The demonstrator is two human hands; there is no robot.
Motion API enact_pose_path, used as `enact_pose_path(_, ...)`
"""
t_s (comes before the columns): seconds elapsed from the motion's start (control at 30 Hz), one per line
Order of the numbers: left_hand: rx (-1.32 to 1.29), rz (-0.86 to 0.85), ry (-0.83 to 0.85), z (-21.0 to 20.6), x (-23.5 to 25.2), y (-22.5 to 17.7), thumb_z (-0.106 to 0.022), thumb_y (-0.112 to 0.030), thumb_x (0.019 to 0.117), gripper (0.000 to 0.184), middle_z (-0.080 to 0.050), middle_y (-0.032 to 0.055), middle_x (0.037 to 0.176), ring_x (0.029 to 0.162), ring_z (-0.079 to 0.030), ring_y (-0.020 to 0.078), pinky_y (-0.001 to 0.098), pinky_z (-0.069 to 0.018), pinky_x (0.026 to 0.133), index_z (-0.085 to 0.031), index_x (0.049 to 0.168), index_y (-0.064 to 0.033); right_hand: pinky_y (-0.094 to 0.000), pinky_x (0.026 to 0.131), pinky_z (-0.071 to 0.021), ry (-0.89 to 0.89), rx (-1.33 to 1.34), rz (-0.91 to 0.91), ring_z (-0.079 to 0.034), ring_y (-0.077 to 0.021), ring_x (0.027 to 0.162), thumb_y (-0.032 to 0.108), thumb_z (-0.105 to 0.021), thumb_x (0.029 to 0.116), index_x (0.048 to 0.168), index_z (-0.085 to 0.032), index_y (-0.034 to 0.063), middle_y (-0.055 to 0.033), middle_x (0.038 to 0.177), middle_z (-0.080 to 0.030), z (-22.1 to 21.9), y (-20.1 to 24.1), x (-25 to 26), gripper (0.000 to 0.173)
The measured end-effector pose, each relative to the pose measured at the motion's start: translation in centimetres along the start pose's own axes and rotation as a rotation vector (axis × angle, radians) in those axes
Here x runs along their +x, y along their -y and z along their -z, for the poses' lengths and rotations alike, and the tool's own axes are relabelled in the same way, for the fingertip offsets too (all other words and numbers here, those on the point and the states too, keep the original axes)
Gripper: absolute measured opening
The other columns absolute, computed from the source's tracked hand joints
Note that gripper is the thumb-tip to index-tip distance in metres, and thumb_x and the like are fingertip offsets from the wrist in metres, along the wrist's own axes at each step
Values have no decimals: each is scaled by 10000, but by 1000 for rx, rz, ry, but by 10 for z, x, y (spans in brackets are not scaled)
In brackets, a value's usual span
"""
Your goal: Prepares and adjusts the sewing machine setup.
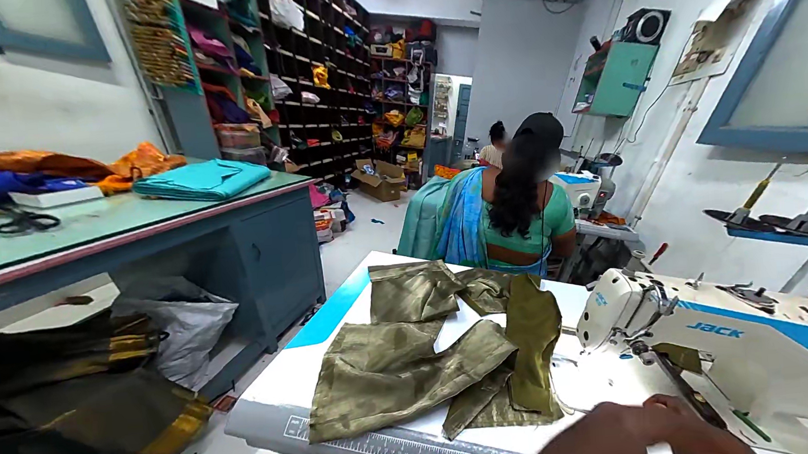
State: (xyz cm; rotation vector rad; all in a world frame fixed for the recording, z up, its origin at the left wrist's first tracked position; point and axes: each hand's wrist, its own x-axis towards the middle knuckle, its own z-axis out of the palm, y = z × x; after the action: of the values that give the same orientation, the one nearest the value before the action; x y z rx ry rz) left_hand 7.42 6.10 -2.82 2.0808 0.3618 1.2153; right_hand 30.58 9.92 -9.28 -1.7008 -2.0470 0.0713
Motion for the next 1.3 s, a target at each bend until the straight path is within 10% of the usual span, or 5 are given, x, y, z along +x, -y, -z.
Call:
enact_pose_path(0.13,-140,664,64,-25,38,90,-455,-332,1099,584,-515,256,1486,1389,-511,317,458,-371,1185,-393,1532,56,-653,681,-536,-45,-121,-31,-709,-503,795,99,-450,1060,1190,-657,-80,-289,862,-703,4,42,-10,303)
enact_pose_path(0.37,-696,712,-265,-47,64,108,-402,-136,1109,271,-541,-23,729,633,-582,78,245,-551,672,-598,1197,29,-576,751,-549,-90,-36,153,-709,-354,800,381,-592,1006,1160,-734,36,-155,880,-721,-8,14,-9,403)
enact_pose_path(0.73,25,447,-5,-56,70,84,-358,-200,1111,355,-610,56,889,806,-566,94,281,-480,770,-645,1106,10,-520,1179,-365,-270,267,408,-457,-213,1439,490,-398,1081,1391,-639,181,-8,1464,-591,36,-40,22,499)
enact_pose_path(1.13,30,513,-289,8,86,80,-694,-162,975,134,-542,-63,664,570,-444,1,188,-400,579,-732,971,-33,-92,771,-452,-546,565,253,-521,71,821,294,-574,1010,921,-756,71,68,875,-601,28,-81,39,301)
enact_pose_path(1.3,273,402,-114,1,90,73,-693,-206,977,182,-624,13,800,699,-522,53,224,-455,674,-749,1015,-37,-604,1033,-447,-300,407,158,-556,-354,1265,196,-637,887,1197,-725,50,-186,1304,-617,41,-73,34,353)
